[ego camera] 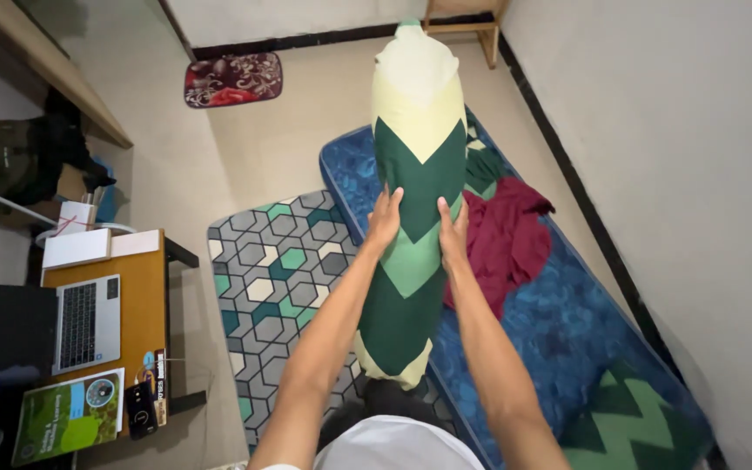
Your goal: Organizing various household items including a hanger, small containers, and bedding.
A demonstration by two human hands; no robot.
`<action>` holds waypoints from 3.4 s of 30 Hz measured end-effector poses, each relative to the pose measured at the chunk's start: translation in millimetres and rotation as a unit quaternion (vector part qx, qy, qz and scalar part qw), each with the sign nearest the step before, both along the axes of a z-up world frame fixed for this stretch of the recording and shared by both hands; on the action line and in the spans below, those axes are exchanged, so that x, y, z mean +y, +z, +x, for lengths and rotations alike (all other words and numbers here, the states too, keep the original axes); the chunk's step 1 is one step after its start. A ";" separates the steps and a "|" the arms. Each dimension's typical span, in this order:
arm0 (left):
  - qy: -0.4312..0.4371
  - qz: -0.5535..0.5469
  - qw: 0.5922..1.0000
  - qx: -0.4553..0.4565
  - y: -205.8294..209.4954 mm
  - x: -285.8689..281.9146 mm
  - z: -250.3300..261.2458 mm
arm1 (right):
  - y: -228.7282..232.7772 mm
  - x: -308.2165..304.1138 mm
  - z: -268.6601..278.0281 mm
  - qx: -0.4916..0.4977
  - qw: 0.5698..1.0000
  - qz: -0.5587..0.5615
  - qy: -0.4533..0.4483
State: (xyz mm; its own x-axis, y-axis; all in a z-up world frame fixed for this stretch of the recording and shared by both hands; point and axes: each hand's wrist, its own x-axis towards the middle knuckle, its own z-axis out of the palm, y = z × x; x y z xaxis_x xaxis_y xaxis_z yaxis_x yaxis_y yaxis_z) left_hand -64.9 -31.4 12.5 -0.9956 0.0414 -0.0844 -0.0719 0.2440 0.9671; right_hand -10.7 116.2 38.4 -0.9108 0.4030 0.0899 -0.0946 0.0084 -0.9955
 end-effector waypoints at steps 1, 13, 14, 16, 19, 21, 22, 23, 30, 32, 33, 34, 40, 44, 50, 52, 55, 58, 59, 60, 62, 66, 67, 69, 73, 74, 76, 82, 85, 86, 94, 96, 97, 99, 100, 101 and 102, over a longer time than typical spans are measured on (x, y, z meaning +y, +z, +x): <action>0.006 0.001 1.000 -0.001 0.6 -4.7 -10.2 | -0.8 -3.9 -11.9 -0.001 1.000 0.001 0.006; 0.026 0.003 0.998 0.053 -39.2 -48.7 -134.9 | 3.9 -51.8 -121.5 -0.031 0.999 0.018 -0.002; 0.023 0.005 0.998 0.058 -43.6 -51.6 -146.8 | 1.6 -55.0 -131.5 -0.012 1.000 -0.002 0.003; 0.012 0.007 0.998 0.066 -43.7 -57.7 -169.1 | -0.8 -61.9 -150.7 0.010 1.000 -0.020 0.001; -0.024 -0.017 0.999 0.034 -28.8 -64.6 -198.5 | 0.4 -72.5 -176.8 -0.005 0.999 -0.008 -0.046; -0.041 -0.008 0.999 -0.011 -16.8 -68.7 -206.4 | 1.7 -81.1 -184.1 0.024 0.998 -0.029 -0.055; -0.056 -0.006 0.998 -0.008 -14.4 -66.7 -219.7 | -1.3 -80.1 -193.8 0.027 0.997 -0.027 -0.071; -0.079 0.007 0.997 0.014 -12.2 -63.9 -232.9 | -4.6 -78.3 -203.4 0.032 0.995 -0.015 -0.096; -0.210 0.017 0.977 0.023 -19.0 -16.6 -257.0 | 11.9 -66.9 -189.0 -0.024 0.969 0.021 -0.246; -0.238 0.011 0.971 0.002 -16.7 5.3 -259.5 | 15.7 -56.8 -182.5 -0.004 0.962 0.015 -0.274; -0.245 0.003 0.969 -0.018 -15.5 16.1 -260.6 | 17.3 -51.8 -179.6 0.018 0.960 0.010 -0.281; -0.262 0.003 0.965 -0.018 -14.3 25.1 -257.5 | 19.4 -45.5 -175.5 0.017 0.955 0.011 -0.297; -0.395 0.110 0.912 -0.005 -23.2 93.6 -249.7 | 1.5 2.1 -153.0 0.025 0.912 -0.016 -0.408; -0.459 0.119 0.879 -0.038 -21.0 127.5 -232.3 | 1.9 17.3 -135.1 -0.026 0.864 0.031 -0.502; -0.544 0.088 0.830 -0.088 -16.0 168.6 -187.5 | -16.8 30.8 -88.9 0.019 0.806 0.007 -0.591; -0.587 0.088 0.802 -0.069 -18.0 176.0 -167.5 | -15.1 21.9 -69.3 0.001 0.773 -0.004 -0.635; -0.641 0.061 0.764 -0.029 -14.3 183.5 -144.4 | -7.3 3.8 -48.5 0.036 0.746 -0.001 -0.665; -0.703 0.029 0.708 -0.061 -26.4 170.1 -109.4 | -2.5 -34.0 -22.8 0.017 0.696 -0.007 -0.718; -0.718 0.036 0.693 -0.058 -31.3 167.7 -100.3 | 0.3 -47.2 -17.6 0.011 0.680 -0.012 -0.733; -0.733 0.043 0.677 -0.057 -36.6 164.0 -88.5 | 3.0 -61.7 -10.7 0.006 0.662 -0.017 -0.749; -0.768 0.033 0.637 -0.062 -24.8 146.3 -72.6 | -8.0 -84.2 2.8 0.017 0.626 -0.032 -0.779; -0.831 0.040 0.548 -0.085 -42.5 104.7 -39.0 | -7.7 -153.2 17.6 -0.004 0.542 -0.040 -0.839; -0.848 0.034 0.522 -0.091 -46.1 91.7 -29.2 | -14.4 -171.5 23.8 -0.007 0.515 -0.043 -0.856; -0.869 0.023 0.486 -0.096 -52.4 66.5 -10.0 | -27.1 -206.8 36.4 -0.047 0.462 -0.016 -0.886; -0.915 0.035 0.387 -0.109 -60.1 -1.8 24.5 | -22.1 -289.7 40.1 -0.050 0.371 -0.042 -0.926; -0.918 0.040 0.375 -0.125 -62.7 -15.2 36.7 | -22.3 -307.2 44.9 -0.078 0.342 -0.045 -0.935; -0.926 0.044 0.347 -0.143 -63.9 -43.6 57.9 | -16.7 -340.4 51.9 -0.106 0.297 -0.048 -0.948; -0.945 -0.054 0.280 -0.159 -41.6 -127.3 85.2 | -35.0 -429.3 71.7 -0.118 0.216 -0.085 -0.966; -0.957 -0.048 0.255 -0.125 -61.8 -153.5 93.7 | -34.4 -456.3 70.4 -0.133 0.192 -0.117 -0.965; -0.957 -0.032 0.245 -0.152 -65.9 -162.0 100.3 | -36.7 -463.9 73.5 -0.114 0.195 -0.107 -0.968; -0.947 -0.057 0.241 -0.202 -65.3 -196.1 136.3 | -91.3 -503.4 124.2 -0.131 0.209 -0.128 -0.961; -0.947 -0.033 0.238 -0.212 -87.8 -198.9 150.8 | -104.2 -508.3 140.0 -0.117 0.229 -0.111 -0.960; -0.947 -0.034 0.240 -0.212 -98.1 -200.2 158.0 | -109.9 -510.1 148.1 -0.116 0.231 -0.113 -0.959; -0.942 -0.050 0.245 -0.223 -121.2 -200.6 169.8 | -124.7 -511.9 161.1 -0.136 0.233 -0.087 -0.959; -0.942 -0.056 0.246 -0.221 -135.3 -202.1 173.3 | -139.3 -512.7 166.9 -0.134 0.234 -0.093 -0.959; -0.938 -0.053 0.245 -0.238 -149.6 -203.1 176.6 | -154.2 -513.0 172.6 -0.135 0.236 -0.092 -0.958; -0.934 -0.048 0.244 -0.257 -163.6 -204.9 181.8 | -168.1 -514.1 180.1 -0.137 0.239 -0.089 -0.957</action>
State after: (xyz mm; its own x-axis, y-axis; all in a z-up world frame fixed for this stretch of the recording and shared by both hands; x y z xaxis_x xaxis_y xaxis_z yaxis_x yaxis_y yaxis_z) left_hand 117.0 -236.3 -151.1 0.8956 0.3555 -0.2674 0.1452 0.3344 0.9312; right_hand 169.4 -397.9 -129.7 0.9960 0.0794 -0.0409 -0.0181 -0.2688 -0.9630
